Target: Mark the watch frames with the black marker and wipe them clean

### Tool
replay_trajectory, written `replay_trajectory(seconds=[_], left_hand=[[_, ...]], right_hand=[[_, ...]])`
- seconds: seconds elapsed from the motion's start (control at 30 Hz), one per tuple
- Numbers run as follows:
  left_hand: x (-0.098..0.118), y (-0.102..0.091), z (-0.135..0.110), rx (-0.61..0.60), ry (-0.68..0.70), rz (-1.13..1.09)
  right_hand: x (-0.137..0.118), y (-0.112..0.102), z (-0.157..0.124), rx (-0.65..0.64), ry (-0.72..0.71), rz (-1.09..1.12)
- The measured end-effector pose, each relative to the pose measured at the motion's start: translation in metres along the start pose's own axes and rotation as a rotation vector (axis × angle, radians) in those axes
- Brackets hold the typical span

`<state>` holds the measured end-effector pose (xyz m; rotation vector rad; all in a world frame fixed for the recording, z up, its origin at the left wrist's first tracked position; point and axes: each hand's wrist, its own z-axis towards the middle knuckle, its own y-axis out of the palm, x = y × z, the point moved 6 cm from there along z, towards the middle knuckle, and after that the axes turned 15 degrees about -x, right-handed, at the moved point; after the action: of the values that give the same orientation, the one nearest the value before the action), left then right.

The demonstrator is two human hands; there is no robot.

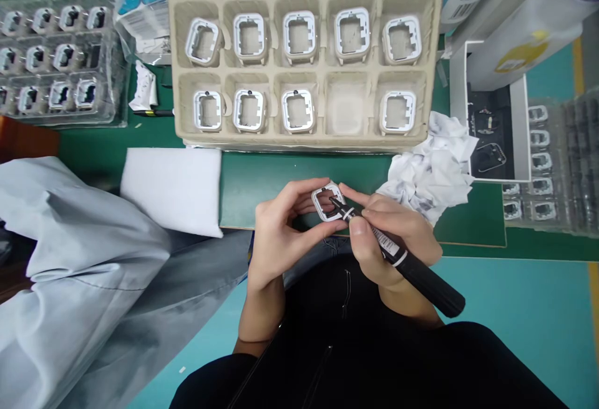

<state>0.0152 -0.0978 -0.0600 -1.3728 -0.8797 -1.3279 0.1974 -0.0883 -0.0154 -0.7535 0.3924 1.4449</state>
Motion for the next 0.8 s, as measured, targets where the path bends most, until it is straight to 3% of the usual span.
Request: replay_trajectory(seconds=[0.6, 0.8], left_hand=[[-0.006, 0.001, 0.002, -0.087, -0.016, -0.099], [-0.005, 0.002, 0.003, -0.063, -0.007, -0.005]], right_hand=[[-0.005, -0.001, -0.002, -0.09, 0.027, -0.053], [0.001, -0.003, -0.01, 0.031, 0.023, -0.009]])
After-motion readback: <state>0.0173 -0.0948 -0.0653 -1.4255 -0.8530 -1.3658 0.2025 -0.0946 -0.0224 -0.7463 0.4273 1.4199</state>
